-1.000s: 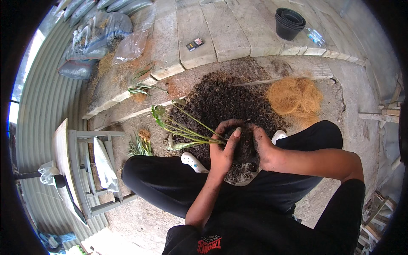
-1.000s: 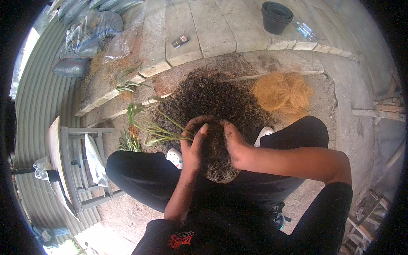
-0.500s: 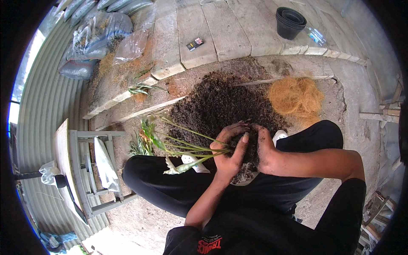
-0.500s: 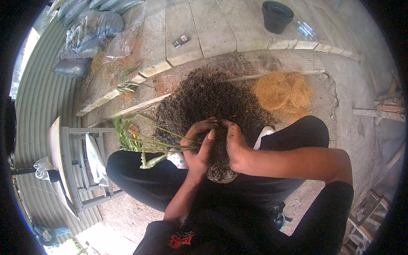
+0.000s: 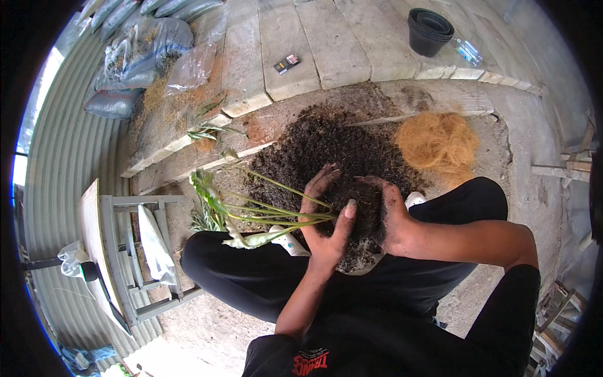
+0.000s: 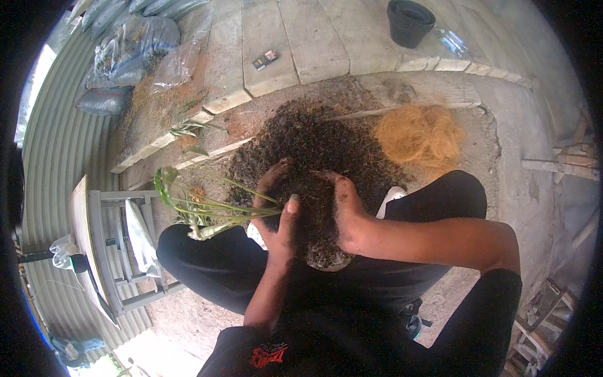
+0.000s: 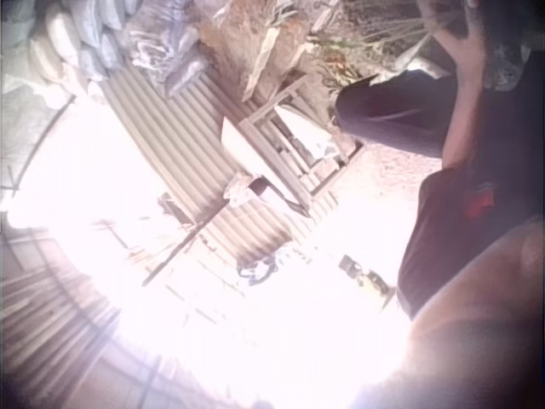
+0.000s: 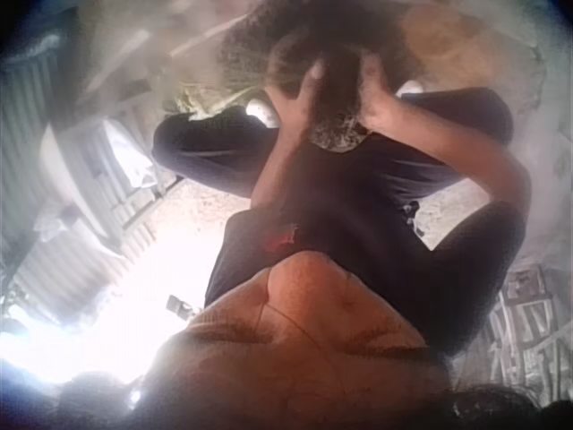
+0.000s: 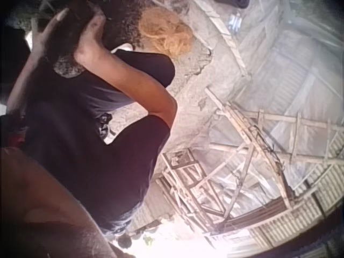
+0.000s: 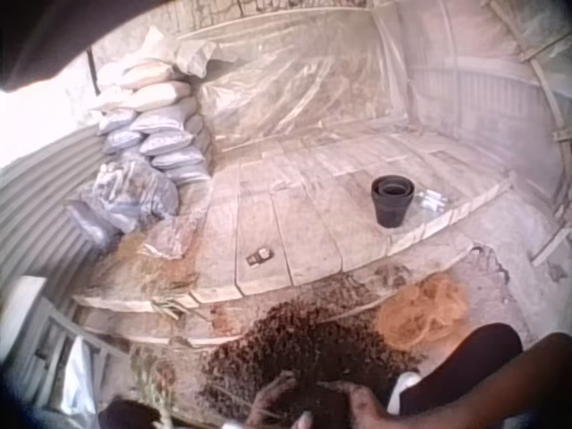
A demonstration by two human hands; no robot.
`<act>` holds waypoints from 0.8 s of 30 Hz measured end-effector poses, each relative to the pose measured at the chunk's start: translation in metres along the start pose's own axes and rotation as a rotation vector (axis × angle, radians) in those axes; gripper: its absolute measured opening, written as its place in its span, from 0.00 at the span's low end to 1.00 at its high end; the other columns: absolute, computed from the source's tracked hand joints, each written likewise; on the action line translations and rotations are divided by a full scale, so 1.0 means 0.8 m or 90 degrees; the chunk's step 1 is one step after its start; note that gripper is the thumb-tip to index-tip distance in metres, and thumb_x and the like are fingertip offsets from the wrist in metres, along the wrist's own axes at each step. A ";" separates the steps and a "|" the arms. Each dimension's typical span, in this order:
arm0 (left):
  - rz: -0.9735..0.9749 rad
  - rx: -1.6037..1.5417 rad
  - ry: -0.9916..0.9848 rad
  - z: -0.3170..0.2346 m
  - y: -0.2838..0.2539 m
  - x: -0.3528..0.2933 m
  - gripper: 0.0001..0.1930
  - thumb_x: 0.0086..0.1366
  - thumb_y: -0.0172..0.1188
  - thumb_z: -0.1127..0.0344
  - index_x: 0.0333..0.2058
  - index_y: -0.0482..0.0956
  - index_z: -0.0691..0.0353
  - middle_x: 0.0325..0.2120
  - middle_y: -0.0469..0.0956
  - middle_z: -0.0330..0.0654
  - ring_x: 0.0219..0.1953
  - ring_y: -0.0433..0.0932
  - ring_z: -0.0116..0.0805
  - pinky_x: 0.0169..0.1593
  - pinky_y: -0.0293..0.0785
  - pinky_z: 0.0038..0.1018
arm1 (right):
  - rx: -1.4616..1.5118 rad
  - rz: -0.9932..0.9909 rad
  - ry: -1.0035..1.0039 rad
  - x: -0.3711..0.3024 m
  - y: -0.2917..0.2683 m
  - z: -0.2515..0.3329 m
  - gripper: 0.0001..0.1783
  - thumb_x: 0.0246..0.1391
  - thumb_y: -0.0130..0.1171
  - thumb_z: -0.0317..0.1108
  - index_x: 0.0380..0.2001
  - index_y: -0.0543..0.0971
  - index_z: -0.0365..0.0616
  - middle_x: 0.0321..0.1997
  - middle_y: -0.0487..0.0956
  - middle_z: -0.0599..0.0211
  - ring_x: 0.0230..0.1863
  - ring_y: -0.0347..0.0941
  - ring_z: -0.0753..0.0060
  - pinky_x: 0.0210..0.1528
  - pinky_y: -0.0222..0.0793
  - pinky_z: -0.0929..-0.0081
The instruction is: The person sits on the ground and wraps a plant's root ball with soil and coconut coir. They first pack dark soil around the roots, then cover the soil ball with a layer of yellow coconut coir, compressing it by hand to secure the plant.
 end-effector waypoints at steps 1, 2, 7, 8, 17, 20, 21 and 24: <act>0.030 0.024 0.018 -0.005 0.007 0.001 0.22 0.55 0.63 0.69 0.48 0.72 0.71 0.50 0.71 0.54 0.56 0.67 0.43 0.61 0.59 0.37 | -0.011 0.008 -0.011 -0.002 0.004 0.003 0.22 0.60 0.36 0.47 0.42 0.75 0.47 0.43 0.77 0.62 0.45 0.73 0.61 0.50 0.69 0.61; 0.059 0.047 0.035 -0.009 0.013 0.002 0.23 0.55 0.63 0.68 0.48 0.72 0.71 0.50 0.72 0.54 0.56 0.68 0.44 0.61 0.59 0.37 | -0.013 -0.012 -0.014 -0.003 0.002 0.003 0.22 0.60 0.36 0.47 0.42 0.75 0.47 0.43 0.77 0.62 0.45 0.73 0.62 0.50 0.69 0.61; 0.110 0.129 0.067 -0.005 0.024 0.001 0.21 0.54 0.63 0.67 0.46 0.74 0.69 0.48 0.73 0.55 0.55 0.70 0.52 0.58 0.62 0.40 | 0.011 -0.060 0.014 0.002 -0.011 -0.006 0.21 0.59 0.38 0.48 0.41 0.75 0.47 0.41 0.76 0.62 0.44 0.72 0.63 0.49 0.69 0.63; 0.117 0.141 0.076 -0.007 0.024 0.002 0.21 0.54 0.63 0.66 0.46 0.74 0.69 0.48 0.73 0.55 0.55 0.70 0.52 0.58 0.62 0.40 | 0.014 -0.066 0.021 0.001 -0.011 -0.008 0.21 0.59 0.37 0.48 0.41 0.75 0.47 0.40 0.76 0.62 0.44 0.72 0.63 0.49 0.69 0.62; 0.085 0.031 0.033 -0.002 0.013 0.006 0.29 0.53 0.63 0.64 0.53 0.68 0.72 0.52 0.68 0.57 0.56 0.68 0.49 0.60 0.61 0.39 | -0.023 -0.023 0.018 0.001 0.003 0.003 0.22 0.60 0.35 0.48 0.44 0.74 0.47 0.44 0.76 0.61 0.46 0.72 0.62 0.51 0.68 0.59; 0.051 -0.009 0.009 0.004 0.007 0.002 0.32 0.52 0.64 0.64 0.54 0.65 0.74 0.54 0.66 0.57 0.56 0.66 0.47 0.60 0.60 0.39 | -0.009 -0.004 0.013 0.004 0.004 0.005 0.23 0.60 0.34 0.48 0.45 0.73 0.47 0.45 0.76 0.61 0.46 0.72 0.61 0.52 0.68 0.59; 0.054 0.003 0.016 0.006 0.006 0.001 0.32 0.52 0.64 0.64 0.54 0.65 0.74 0.54 0.66 0.57 0.57 0.66 0.47 0.60 0.60 0.39 | -0.008 -0.015 -0.001 0.003 0.002 0.008 0.23 0.60 0.34 0.48 0.45 0.73 0.47 0.45 0.76 0.61 0.46 0.72 0.60 0.52 0.68 0.58; 0.056 0.018 0.035 0.004 0.006 0.001 0.32 0.52 0.64 0.64 0.54 0.66 0.74 0.54 0.66 0.57 0.57 0.65 0.48 0.60 0.60 0.40 | -0.009 -0.032 -0.013 -0.001 0.003 0.011 0.23 0.60 0.33 0.49 0.45 0.73 0.47 0.45 0.76 0.62 0.46 0.72 0.60 0.51 0.68 0.58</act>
Point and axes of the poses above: each hand's wrist, its own x-axis towards the middle knuckle, its own y-axis out of the palm, z = x × y, the point moved 10 cm from there along x, towards the middle knuckle
